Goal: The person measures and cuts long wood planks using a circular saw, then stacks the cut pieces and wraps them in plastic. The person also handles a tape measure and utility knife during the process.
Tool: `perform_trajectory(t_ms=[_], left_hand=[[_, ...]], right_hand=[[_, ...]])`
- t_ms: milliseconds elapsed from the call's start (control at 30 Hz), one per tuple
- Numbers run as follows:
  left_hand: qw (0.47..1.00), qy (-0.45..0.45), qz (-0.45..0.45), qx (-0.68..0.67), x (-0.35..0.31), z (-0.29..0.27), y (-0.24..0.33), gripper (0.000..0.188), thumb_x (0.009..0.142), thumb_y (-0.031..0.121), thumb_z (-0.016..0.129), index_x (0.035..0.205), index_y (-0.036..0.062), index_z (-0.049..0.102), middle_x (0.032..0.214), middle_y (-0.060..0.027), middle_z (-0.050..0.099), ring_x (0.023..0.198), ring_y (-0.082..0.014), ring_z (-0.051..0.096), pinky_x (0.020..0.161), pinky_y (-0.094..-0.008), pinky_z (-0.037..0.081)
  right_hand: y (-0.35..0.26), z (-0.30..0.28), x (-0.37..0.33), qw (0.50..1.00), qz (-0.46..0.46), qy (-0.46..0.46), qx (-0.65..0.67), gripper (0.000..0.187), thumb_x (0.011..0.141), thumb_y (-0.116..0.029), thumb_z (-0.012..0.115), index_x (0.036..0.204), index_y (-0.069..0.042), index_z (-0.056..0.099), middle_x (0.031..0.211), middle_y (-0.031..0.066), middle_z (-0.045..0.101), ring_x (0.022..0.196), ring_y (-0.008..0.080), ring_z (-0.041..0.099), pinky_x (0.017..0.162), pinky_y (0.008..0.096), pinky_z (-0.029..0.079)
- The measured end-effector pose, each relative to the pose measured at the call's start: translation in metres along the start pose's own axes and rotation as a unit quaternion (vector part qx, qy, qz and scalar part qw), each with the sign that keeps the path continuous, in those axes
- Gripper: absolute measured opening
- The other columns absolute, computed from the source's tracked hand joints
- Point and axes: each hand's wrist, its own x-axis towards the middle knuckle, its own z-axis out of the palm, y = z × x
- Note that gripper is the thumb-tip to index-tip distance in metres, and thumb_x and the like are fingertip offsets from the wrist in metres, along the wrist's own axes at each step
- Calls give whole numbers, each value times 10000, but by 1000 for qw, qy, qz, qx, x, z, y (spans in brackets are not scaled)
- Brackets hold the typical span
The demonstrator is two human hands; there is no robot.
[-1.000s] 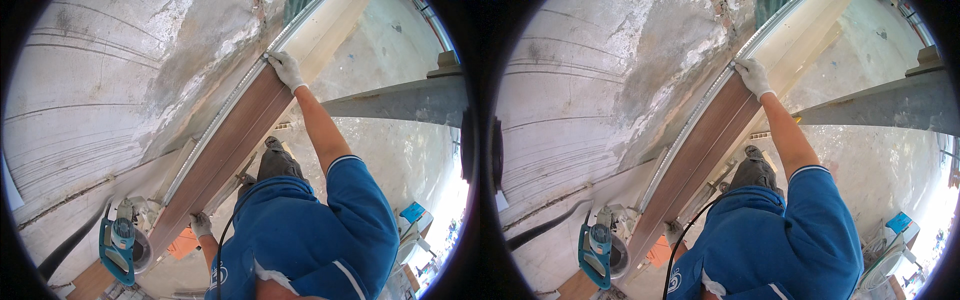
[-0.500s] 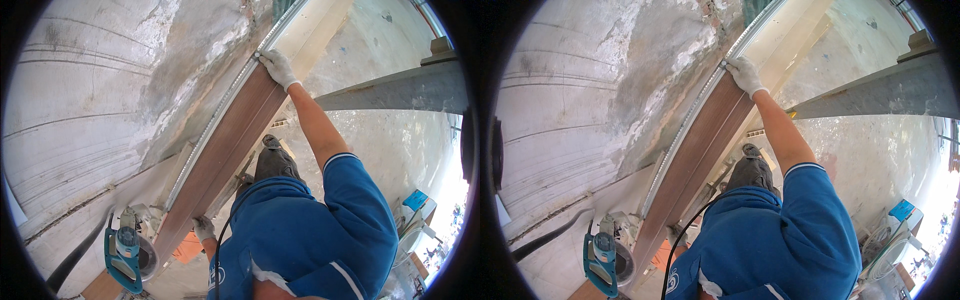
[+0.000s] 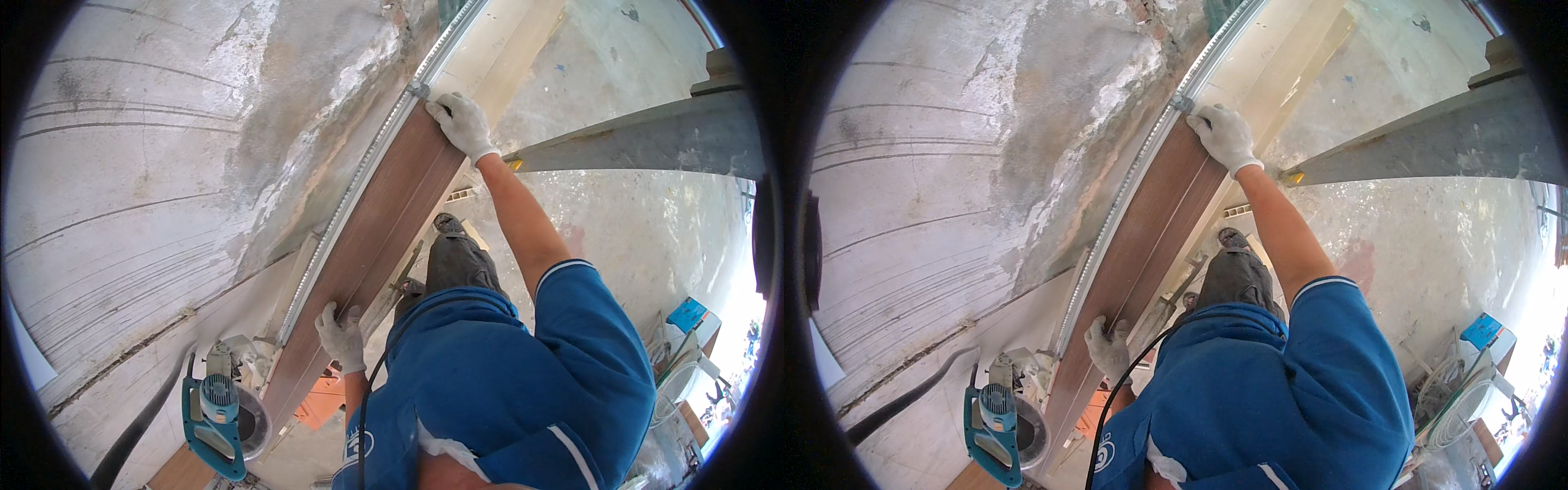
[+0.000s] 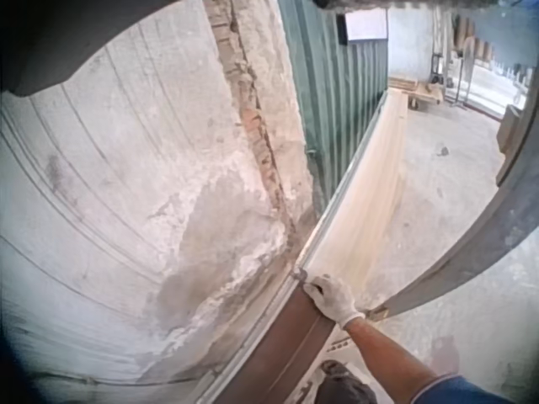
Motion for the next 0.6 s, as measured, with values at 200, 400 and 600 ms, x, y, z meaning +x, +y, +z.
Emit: perform_trajectory(t_ms=[200, 400, 600], left_hand=[[998, 16, 17, 56, -8, 9, 5, 728, 705, 357, 880, 1294, 109, 530, 1264, -242, 502, 1183, -447, 507, 937, -509, 454], [999, 36, -13, 27, 3, 8, -5, 542, 722, 248, 872, 1151, 90, 581, 1100, -181, 554, 1006, -379, 585, 837, -478, 488], [998, 19, -50, 15, 18, 6, -13, 471, 703, 249, 884, 1028, 87, 584, 963, -109, 561, 851, -300, 590, 743, -445, 488]], right_hand=[[-2, 3, -4, 1000, 11, -13, 14, 333, 934, -401, 615, 997, -98, 740, 946, 165, 668, 917, 380, 649, 823, 486, 496], [-3, -1, -3, 997, 30, -59, 40, 303, 929, -376, 630, 1025, -110, 738, 1020, 177, 687, 969, 374, 656, 857, 463, 508], [1, -15, 40, 998, -46, -40, 29, 296, 901, -321, 678, 1093, -101, 728, 1080, 159, 696, 1000, 338, 666, 881, 429, 512]])
